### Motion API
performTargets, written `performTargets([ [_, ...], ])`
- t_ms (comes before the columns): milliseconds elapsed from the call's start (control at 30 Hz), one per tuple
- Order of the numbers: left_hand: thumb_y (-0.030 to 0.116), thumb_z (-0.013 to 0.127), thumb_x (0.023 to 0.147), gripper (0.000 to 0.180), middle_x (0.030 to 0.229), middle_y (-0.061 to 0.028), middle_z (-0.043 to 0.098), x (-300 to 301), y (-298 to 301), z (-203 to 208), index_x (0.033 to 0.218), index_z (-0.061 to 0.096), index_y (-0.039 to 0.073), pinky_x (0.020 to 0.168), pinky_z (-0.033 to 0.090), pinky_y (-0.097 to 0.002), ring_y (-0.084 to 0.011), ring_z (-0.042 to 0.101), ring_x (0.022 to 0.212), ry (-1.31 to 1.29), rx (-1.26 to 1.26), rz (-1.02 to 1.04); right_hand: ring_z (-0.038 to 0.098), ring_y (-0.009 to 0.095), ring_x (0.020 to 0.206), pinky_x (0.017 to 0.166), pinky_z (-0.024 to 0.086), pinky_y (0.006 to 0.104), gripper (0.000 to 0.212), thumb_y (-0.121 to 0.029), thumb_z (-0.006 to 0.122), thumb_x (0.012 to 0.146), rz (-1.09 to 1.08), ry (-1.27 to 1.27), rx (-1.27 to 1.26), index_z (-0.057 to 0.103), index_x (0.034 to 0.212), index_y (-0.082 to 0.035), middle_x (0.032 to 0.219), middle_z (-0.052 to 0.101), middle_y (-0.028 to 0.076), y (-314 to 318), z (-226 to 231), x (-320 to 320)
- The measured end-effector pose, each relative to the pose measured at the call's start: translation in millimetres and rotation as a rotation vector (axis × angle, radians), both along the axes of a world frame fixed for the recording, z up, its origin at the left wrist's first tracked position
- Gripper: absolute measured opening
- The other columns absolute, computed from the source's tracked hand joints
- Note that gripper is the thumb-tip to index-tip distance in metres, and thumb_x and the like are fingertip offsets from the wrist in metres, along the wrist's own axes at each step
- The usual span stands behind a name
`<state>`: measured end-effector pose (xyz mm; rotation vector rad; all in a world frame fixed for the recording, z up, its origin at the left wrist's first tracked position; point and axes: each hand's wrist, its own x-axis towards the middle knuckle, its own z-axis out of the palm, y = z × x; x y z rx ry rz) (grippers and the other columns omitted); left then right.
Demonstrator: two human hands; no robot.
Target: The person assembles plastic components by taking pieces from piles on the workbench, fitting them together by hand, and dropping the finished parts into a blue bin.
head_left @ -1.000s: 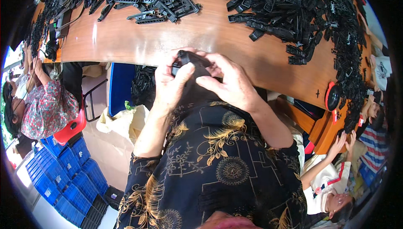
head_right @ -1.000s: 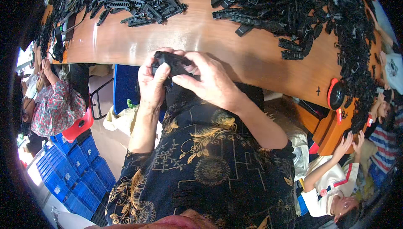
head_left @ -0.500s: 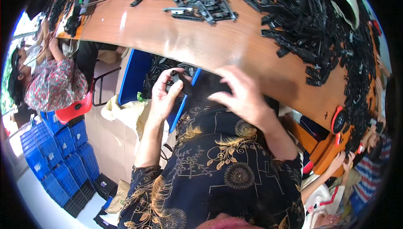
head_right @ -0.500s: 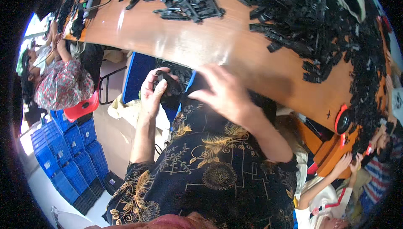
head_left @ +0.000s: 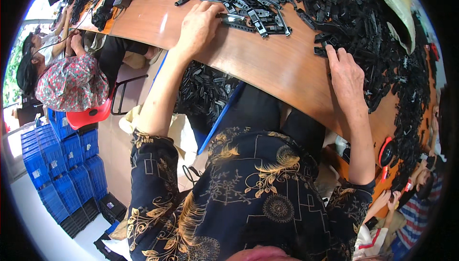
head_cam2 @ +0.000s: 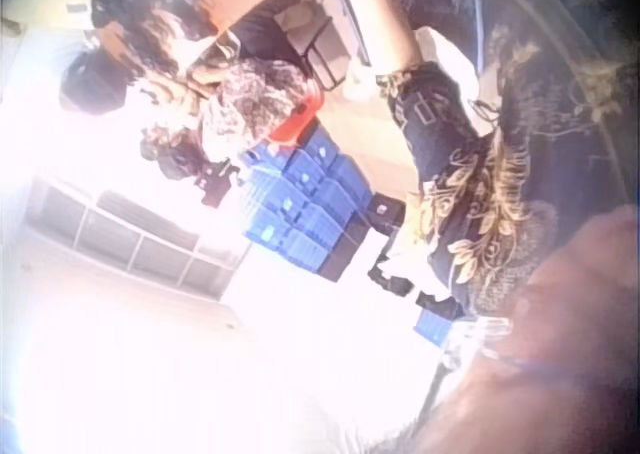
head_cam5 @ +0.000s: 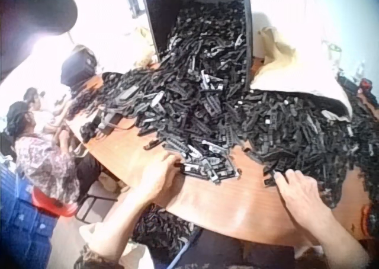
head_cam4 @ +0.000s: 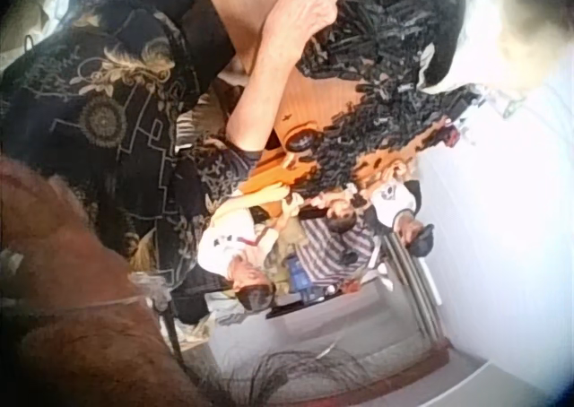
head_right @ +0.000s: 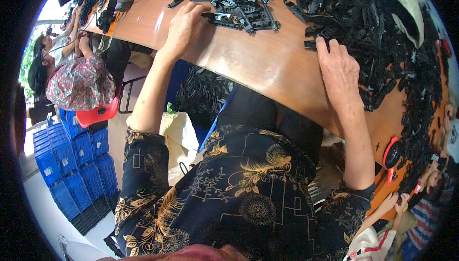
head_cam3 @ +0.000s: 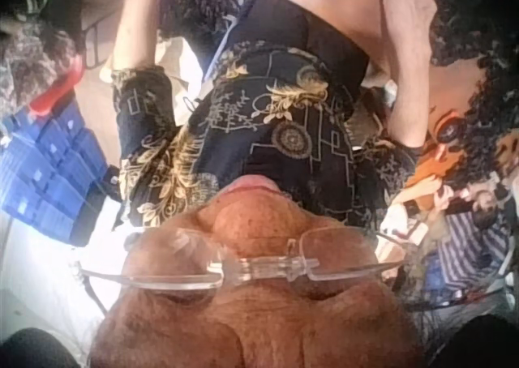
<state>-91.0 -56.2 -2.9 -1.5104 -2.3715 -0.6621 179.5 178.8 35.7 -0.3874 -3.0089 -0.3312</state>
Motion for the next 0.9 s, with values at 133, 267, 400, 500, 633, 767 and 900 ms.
performTargets([
  [133, 0.006, 0.061, 0.082, 0.017, 0.095, -0.0114, 0.063, -19, 11, -6, 0.098, 0.062, 0.007, 0.085, 0.049, -0.0411, -0.0318, 0.061, 0.094, 0.04, -0.149, -0.095, 0.063, 0.026, 0.083, 0.068, 0.054, 0.0338, 0.035, -0.001, 0.056, 0.084, -0.016, 0.181, -0.095, 0.056, 0.119, -0.005, 0.09, 0.053, 0.011, 6, 7, 3],
  [267, 0.007, 0.062, 0.084, 0.015, 0.094, -0.0122, 0.067, -18, 5, 1, 0.098, 0.06, 0.006, 0.08, 0.051, -0.0371, -0.0309, 0.065, 0.089, -0.162, -0.201, 0.001, 0.061, 0.018, 0.076, 0.068, 0.052, 0.0266, 0.025, 0.0, 0.061, 0.087, -0.069, 0.613, -0.666, 0.06, 0.111, -0.002, 0.094, 0.055, 0.009, 3, 13, 2],
  [400, -0.002, 0.064, 0.084, 0.01, 0.085, -0.0112, 0.068, 25, 7, 12, 0.091, 0.057, 0.002, 0.069, 0.055, -0.0291, -0.022, 0.068, 0.077, -1.056, 0.344, 0.032, 0.06, 0.01, 0.09, 0.075, 0.051, 0.0217, 0.021, 0.008, 0.063, 0.085, -0.159, 0.966, -1.61, 0.058, 0.104, 0.001, 0.102, 0.06, 0.005, -32, -3, -14],
  [500, -0.001, 0.069, 0.083, 0.034, 0.093, -0.0108, 0.068, 86, 26, 8, 0.111, 0.051, 0.001, 0.071, 0.054, -0.0266, -0.0172, 0.068, 0.082, -1.461, 0.597, -0.058, 0.063, 0.011, 0.091, 0.076, 0.052, 0.0203, 0.023, 0.008, 0.064, 0.086, -0.059, 1.039, -1.655, 0.056, 0.107, 0.003, 0.106, 0.062, 0.009, -64, -15, -26],
  [633, -0.005, 0.07, 0.081, 0.061, 0.102, -0.012, 0.065, 143, 60, 0, 0.132, 0.036, 0.001, 0.069, 0.054, -0.0247, -0.0161, 0.066, 0.084, -1.608, 0.858, -0.104, 0.066, 0.014, 0.088, 0.071, 0.056, 0.0239, 0.024, 0.004, 0.071, 0.08, -0.112, 1.113, -1.418, 0.059, 0.1, 0.002, 0.104, 0.064, 0.012, -87, -20, -38],
  [767, -0.01, 0.061, 0.083, 0.07, 0.106, -0.0111, 0.06, 165, 78, -2, 0.142, 0.025, 0.004, 0.073, 0.052, -0.022, -0.0111, 0.061, 0.086, -1.609, 0.945, -0.101, 0.067, 0.02, 0.084, 0.069, 0.056, 0.0285, 0.024, 0.004, 0.073, 0.076, -0.04, 1.118, -1.085, 0.06, 0.096, 0.0, 0.1, 0.065, 0.012, -85, -19, -36],
  [900, -0.006, 0.056, 0.087, 0.061, 0.112, -0.0121, 0.056, 177, 80, 3, 0.139, 0.028, 0.006, 0.075, 0.051, -0.0217, -0.0122, 0.057, 0.098, -1.545, 0.861, -0.022, 0.067, 0.025, 0.082, 0.067, 0.056, 0.0317, 0.02, 0.003, 0.072, 0.077, 0.037, 1.075, -0.82, 0.061, 0.094, -0.001, 0.099, 0.065, 0.013, -81, -21, -27],
])
